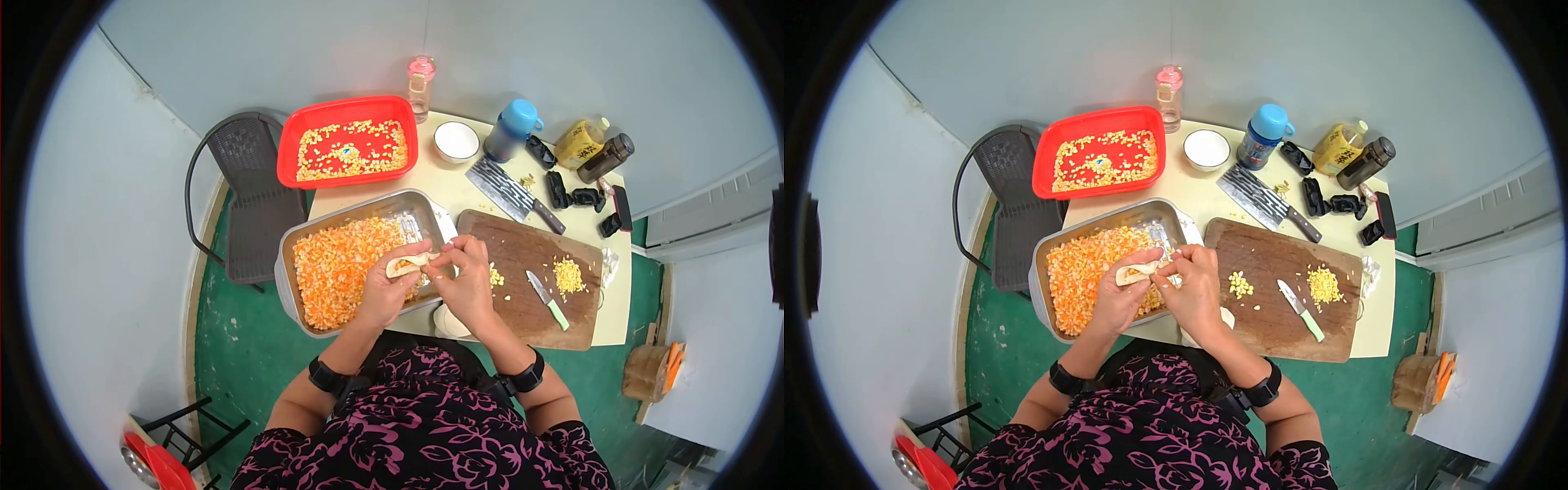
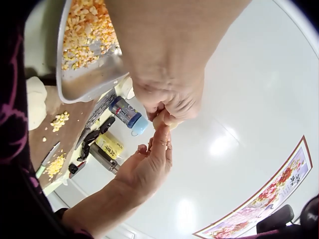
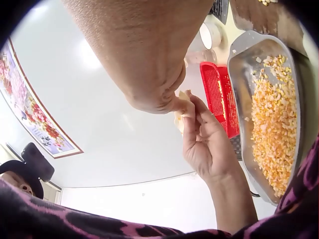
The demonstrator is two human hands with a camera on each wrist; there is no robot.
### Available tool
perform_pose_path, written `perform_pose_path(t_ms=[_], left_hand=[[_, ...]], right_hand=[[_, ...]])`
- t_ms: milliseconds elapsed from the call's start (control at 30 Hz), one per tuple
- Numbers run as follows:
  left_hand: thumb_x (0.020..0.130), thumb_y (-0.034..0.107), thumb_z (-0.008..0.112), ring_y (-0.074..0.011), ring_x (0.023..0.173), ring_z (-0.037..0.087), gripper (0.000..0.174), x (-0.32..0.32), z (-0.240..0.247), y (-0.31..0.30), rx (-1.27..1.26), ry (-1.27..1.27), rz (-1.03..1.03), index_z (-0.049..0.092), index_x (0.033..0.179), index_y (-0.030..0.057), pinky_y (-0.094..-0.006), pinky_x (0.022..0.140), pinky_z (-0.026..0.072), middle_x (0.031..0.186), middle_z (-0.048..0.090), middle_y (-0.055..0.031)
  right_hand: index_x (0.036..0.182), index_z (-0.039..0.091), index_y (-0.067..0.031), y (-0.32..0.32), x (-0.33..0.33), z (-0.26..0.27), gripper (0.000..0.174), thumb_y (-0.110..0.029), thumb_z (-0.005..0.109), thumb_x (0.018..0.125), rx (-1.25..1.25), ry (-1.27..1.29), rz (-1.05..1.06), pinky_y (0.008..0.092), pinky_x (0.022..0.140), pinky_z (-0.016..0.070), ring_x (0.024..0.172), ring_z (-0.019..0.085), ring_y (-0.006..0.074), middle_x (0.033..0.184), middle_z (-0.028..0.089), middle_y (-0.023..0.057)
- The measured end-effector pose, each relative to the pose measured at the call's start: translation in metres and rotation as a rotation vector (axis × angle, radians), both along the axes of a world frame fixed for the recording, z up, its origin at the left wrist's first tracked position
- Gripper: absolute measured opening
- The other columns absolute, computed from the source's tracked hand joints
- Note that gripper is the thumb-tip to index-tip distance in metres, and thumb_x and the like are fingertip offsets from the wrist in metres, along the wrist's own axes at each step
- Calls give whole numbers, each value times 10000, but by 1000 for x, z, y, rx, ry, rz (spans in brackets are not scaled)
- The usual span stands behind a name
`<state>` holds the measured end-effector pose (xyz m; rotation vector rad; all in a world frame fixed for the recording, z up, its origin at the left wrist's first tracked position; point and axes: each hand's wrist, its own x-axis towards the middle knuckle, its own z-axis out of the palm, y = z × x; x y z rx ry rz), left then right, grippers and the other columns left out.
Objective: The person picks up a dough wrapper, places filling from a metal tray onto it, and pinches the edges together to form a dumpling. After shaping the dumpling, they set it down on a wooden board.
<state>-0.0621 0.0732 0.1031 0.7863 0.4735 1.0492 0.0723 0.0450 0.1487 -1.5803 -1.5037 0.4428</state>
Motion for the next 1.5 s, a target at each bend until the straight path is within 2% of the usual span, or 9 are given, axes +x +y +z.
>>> perform_pose_path(t_ms=[100,300,500,700,800,1000,1100,1400,1500], left_hand=[[796,-40,555,-221,1149,473,403,1,1,-1,21,26,-3,481,1191,-17,-357,999,351,1224,504,-151],[799,-63,538,-202,1120,492,379,3,2,-1,-7,65,-25,495,1174,-31,-334,986,362,1201,520,-139],[804,-78,519,-188,1101,503,357,5,3,0,3,105,-26,504,1159,-34,-317,966,382,1185,530,-135],[819,-75,508,-175,1100,502,369,4,-3,4,32,95,-37,496,1182,-12,-292,937,405,1215,517,-132],[815,-85,505,-183,1112,497,373,4,-2,3,43,102,-45,497,1180,-11,-295,943,403,1224,511,-139],[775,-125,507,-209,1131,489,386,6,1,2,5,82,-42,528,1141,-6,-327,973,384,1202,521,-158],[778,-109,518,-210,1131,488,379,5,1,2,22,97,-60,527,1142,-4,-327,968,389,1204,520,-157],[818,-73,499,-196,1120,490,447,5,-1,5,-15,30,-89,407,1245,19,-301,938,409,1224,494,-169],[802,-45,564,-219,1124,489,452,5,1,3,-39,-16,-91,421,1227,17,-338,957,401,1221,486,-190]], right_hand=[[680,625,-44,0,0,-1,131,-45,733,607,-65,102,-22,323,773,394,899,471,238,887,503,79],[673,618,-35,-2,-2,-1,131,-43,733,611,-12,117,-56,311,756,399,893,479,222,866,505,87],[672,620,-40,-4,-1,0,132,-50,743,625,-84,199,-75,296,769,395,920,468,197,935,483,52],[674,622,-45,-2,1,-8,126,-72,741,644,11,162,-40,249,635,366,892,455,141,942,475,34],[678,621,-48,-2,0,-6,124,-76,738,646,-72,204,-72,227,581,331,845,448,111,943,479,26],[680,612,-72,-1,3,-8,135,-70,740,639,-129,268,-85,207,571,322,729,400,59,963,483,9],[695,598,-90,1,5,-11,166,-72,751,634,-143,480,-51,198,576,320,708,379,44,985,479,10],[735,605,-106,-1,9,-5,171,-55,742,646,-157,500,62,189,614,324,720,378,43,1045,457,6],[742,620,-104,-1,9,-13,139,-50,721,664,-138,544,20,190,613,319,726,381,43,1038,457,2]])
